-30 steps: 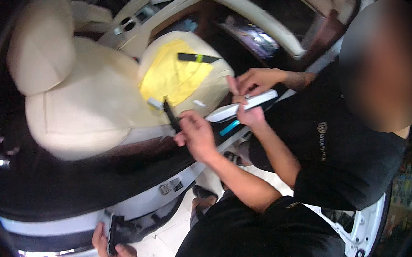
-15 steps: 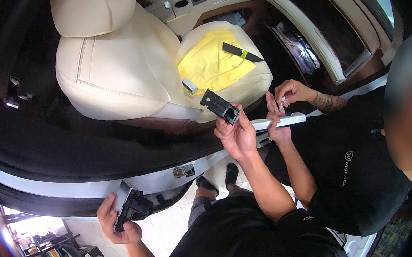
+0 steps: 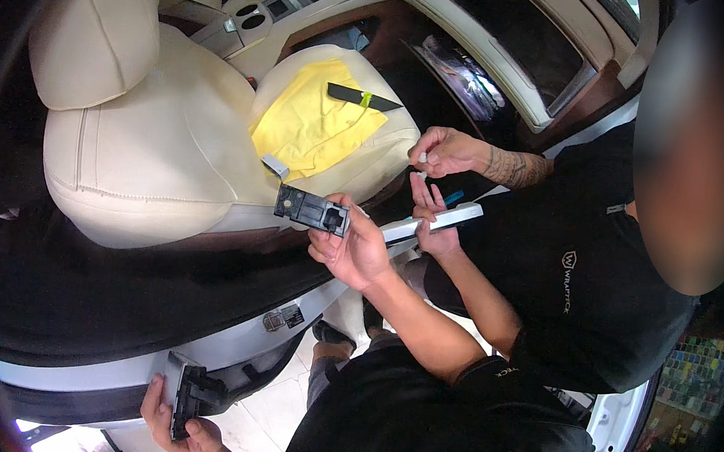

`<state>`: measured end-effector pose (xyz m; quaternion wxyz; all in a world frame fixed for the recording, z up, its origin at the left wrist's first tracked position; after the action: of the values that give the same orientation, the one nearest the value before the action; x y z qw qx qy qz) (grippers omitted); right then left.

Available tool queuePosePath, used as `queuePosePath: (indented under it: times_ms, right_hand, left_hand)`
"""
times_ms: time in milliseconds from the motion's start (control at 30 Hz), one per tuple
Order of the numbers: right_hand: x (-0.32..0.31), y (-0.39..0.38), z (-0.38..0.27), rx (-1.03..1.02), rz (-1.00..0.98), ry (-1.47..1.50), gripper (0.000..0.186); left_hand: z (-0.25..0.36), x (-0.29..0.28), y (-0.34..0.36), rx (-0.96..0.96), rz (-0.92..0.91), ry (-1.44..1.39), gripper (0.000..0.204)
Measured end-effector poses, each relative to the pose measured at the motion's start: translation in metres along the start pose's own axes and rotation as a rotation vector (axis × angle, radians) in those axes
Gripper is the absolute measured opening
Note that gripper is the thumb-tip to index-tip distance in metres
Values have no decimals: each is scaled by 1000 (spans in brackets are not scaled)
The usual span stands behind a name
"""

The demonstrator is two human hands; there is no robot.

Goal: The person handles a white car door handle and a black plastic clip, repeatedly assembling and disassembling them by hand. The person tests the fit of the handle against the car door opening and continues to manipulate the components without completing the installation.

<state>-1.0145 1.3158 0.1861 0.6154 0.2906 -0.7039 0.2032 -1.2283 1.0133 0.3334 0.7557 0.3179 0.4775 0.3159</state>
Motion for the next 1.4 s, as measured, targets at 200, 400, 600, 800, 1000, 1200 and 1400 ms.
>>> queuePosePath:
  times_ms: [200, 400, 600, 800, 1000, 1200, 1400]
  right_hand:
    - [-5, -10, 5, 21, -4, 1, 34]
    - [-4, -19, 13, 58, 59, -3, 35]
    - [-4, -18, 17, 69, 41, 5, 31]
    - [-2, -19, 20, 66, 60, -20, 31]
    - [-8, -21, 24, 81, 90, -22, 33]
    - [-7, -21, 24, 88, 110, -29, 35]
    - [-4, -19, 28, 106, 122, -50, 33]
  left_hand:
    - [-3, -1, 3, 25, -16, -49, 44]
    - [-7, -4, 0, 23, -21, -62, 43]
    - [-8, -2, -2, 20, -8, -67, 43]
    - [-9, -1, -1, 12, -10, -81, 44]
    - [-8, 4, 0, 16, 5, -73, 44]
    - [-7, 5, 3, 13, 4, -23, 45]
    - [-9, 5, 3, 27, 17, -36, 45]
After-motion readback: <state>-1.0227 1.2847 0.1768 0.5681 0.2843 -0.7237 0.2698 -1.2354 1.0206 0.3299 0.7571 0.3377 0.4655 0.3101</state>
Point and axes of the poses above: each hand's wrist, its own y-axis towards the middle knuckle, its own x-axis out of the palm, z = x × y, the point moved 3 cm from there along y, towards the middle knuckle, and after that the axes turned 2 degrees about x, right-handed, at the moved point
